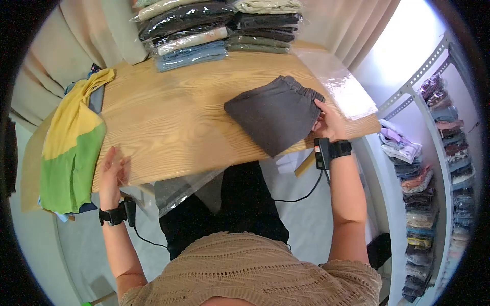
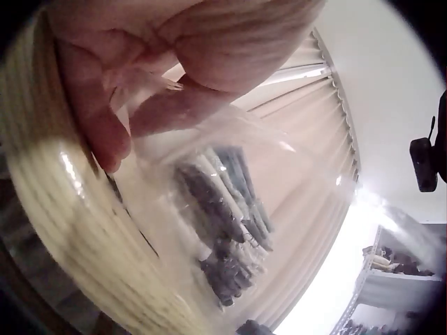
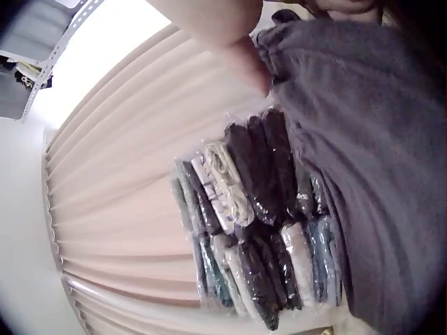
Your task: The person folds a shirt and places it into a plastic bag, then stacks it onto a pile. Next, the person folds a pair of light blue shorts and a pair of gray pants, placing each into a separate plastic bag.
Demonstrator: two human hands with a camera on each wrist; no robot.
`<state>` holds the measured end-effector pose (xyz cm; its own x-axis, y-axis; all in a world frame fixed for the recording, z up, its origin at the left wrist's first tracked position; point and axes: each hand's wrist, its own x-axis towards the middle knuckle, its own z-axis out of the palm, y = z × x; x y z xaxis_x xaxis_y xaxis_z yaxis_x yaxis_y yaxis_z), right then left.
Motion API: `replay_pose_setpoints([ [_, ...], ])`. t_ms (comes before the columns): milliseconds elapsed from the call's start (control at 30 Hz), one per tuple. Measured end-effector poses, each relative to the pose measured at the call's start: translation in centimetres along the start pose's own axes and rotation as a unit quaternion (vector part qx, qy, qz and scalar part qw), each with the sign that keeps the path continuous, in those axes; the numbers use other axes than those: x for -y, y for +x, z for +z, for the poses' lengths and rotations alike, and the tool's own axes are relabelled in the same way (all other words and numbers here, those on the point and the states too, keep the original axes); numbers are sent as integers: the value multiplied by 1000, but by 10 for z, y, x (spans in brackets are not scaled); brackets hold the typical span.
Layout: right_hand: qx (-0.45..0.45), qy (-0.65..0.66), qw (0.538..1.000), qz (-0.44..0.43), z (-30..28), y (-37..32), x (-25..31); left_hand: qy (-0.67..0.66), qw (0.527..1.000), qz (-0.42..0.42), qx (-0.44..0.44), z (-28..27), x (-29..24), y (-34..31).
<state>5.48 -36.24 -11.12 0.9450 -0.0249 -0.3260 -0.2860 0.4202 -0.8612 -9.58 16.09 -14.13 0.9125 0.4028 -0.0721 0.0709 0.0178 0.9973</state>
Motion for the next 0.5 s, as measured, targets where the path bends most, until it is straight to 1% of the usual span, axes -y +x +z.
replay_pose_setpoints([
  [33,-42,64,997,-30,-2,-3,0,0,1000,-1,5,2,0,0],
  [67,-46,65,996,-32,-2,-5,-1,6,1000,-5,0,4,0,0],
  [133,42,-14,998,-45,4,-8,-7,17,1000,-9,-4,7,-3,0],
  [167,16,-32,999,-37,7,-6,-10,26,999,-19,-6,8,-6,-1],
  [200,15,-28,999,-37,5,-4,-10,35,999,-28,-9,8,-8,-2],
  [267,17,-15,1000,21,2,2,-9,35,999,-18,-11,5,1,6],
  [300,20,-13,999,21,1,5,-9,31,999,-12,-15,4,6,9],
  [367,59,72,996,3,0,8,-11,26,1000,-8,-11,8,2,10],
  [400,65,72,995,10,-1,8,-12,20,1000,-5,-6,9,0,12],
  [467,101,161,982,2,2,4,-16,5,1000,4,-26,10,2,21],
  [500,121,180,976,-21,4,-2,-18,13,999,9,-33,17,-3,21],
])
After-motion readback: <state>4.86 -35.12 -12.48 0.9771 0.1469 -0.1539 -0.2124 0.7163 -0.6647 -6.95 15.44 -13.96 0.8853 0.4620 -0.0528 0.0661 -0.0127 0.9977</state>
